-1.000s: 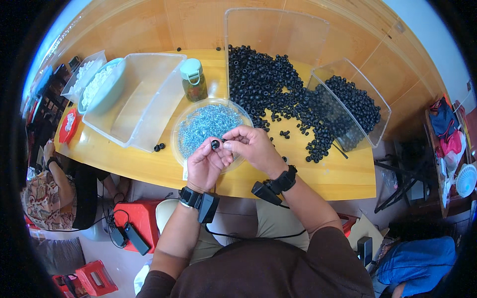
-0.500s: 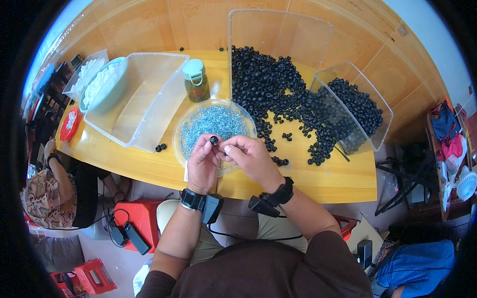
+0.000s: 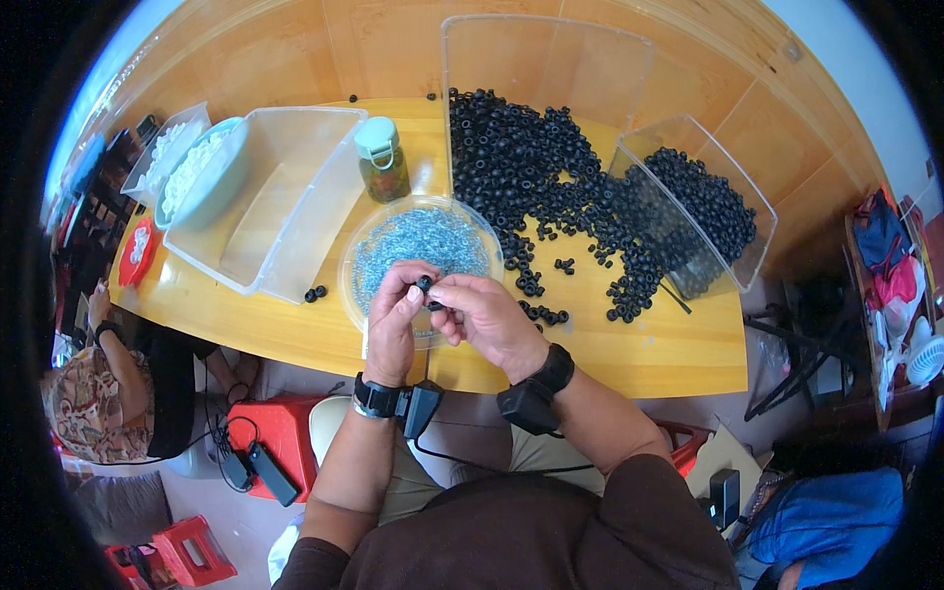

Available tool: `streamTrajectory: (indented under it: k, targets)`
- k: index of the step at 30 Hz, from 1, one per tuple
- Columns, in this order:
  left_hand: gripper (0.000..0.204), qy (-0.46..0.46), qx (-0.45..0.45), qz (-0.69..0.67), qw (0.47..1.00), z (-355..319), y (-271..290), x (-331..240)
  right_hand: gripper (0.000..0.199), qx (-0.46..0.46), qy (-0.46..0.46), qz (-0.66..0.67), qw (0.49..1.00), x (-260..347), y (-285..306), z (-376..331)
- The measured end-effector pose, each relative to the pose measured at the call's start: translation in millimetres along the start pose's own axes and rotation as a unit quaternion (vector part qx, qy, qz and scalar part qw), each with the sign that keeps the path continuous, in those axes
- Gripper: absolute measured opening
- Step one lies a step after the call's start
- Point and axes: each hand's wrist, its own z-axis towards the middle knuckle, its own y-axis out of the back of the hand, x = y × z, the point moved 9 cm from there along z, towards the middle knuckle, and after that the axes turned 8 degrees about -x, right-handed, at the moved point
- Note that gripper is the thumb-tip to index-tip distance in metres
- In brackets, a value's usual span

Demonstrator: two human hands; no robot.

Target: Assembling small plastic/rubber components by inserting blue beads into black grommet rings.

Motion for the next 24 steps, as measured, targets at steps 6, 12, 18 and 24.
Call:
streamTrajectory:
  k: [6,12,18,24]
  targets:
    - [0.017,-0.047,-0.027,0.066,0.996,-1.4,1.2,-2.4,0.014,-0.044,0.036,-0.031,0.998,5.4,2.5,-1.6]
    - [0.018,-0.072,-0.051,0.112,0.99,-2.2,2.9,-4.3,0.013,-0.097,0.154,-0.144,0.973,22.9,3.5,-6.9]
    - [0.022,0.021,-0.021,0.091,0.995,-6.0,-1.6,0.7,0.007,-0.15,0.352,-0.421,0.822,47.1,-12.6,-27.6]
    - [0.022,0.012,-0.048,0.121,0.991,-5.4,2.2,0.4,0.009,-0.177,0.472,-0.459,0.732,56.2,-23.4,-39.1]
